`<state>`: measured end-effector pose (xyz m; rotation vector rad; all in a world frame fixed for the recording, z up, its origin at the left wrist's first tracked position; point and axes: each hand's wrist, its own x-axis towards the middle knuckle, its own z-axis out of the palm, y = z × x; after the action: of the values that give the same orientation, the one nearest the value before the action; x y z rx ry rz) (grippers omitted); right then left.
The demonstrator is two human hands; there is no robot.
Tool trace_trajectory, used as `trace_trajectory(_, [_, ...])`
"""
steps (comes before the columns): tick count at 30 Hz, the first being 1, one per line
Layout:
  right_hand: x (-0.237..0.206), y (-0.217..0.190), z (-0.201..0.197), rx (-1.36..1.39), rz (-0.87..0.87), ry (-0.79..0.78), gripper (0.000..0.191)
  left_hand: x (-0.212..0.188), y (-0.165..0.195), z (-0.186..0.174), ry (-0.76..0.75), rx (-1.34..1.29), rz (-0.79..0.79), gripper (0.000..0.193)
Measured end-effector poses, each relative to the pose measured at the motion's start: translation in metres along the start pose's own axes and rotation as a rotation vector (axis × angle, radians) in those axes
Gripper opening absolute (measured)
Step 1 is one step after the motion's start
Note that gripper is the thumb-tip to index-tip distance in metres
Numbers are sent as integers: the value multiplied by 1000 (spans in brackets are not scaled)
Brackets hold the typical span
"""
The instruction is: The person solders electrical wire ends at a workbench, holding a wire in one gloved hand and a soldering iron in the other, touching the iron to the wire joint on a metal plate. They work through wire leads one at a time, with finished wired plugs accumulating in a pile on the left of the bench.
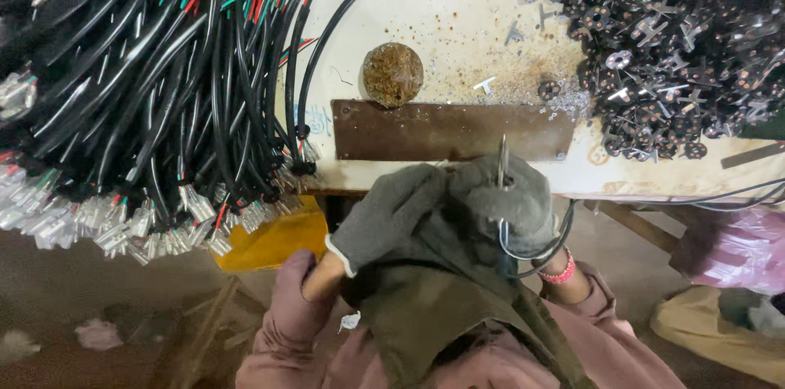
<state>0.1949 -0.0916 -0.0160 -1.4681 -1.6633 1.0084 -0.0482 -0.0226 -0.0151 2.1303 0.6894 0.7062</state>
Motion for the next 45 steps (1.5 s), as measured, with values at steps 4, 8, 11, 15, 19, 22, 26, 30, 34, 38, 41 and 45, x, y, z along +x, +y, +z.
trace_trajectory(4, [-3,-12,0,760,891,114,34,7,1,-5,-177,-534,-482,20])
trace_trajectory(8, [2,-21,8,-98,-7,225,45,11,16,2,52,-363,-490,17])
trace_trajectory(11, [3,-17,7,-19,177,147,40,12,20,4,57,-333,-467,16])
trace_trajectory(15, [-4,-11,13,-162,72,235,42,13,21,7,93,-471,-515,17])
trace_trajectory(19, [-6,-15,41,-62,193,389,38,16,22,20,164,-629,-778,11])
trace_trajectory(22, [-3,-20,59,62,164,601,46,16,13,28,297,-514,-663,10])
trace_trajectory(26, [2,-18,45,199,179,414,42,12,-2,27,306,-216,-482,15])
trace_trajectory(30, [9,-12,28,116,227,307,47,10,-2,19,139,-70,-418,18])
trace_trajectory(34, [14,-14,35,135,197,274,46,18,6,17,122,-86,-461,15])
trace_trajectory(38, [16,-14,36,344,502,356,39,25,9,18,216,-246,-561,11])
trace_trajectory(41, [15,-13,30,275,388,273,44,26,10,19,202,-312,-583,11])
trace_trajectory(45, [12,-18,31,164,224,322,46,26,14,20,168,-432,-619,12])
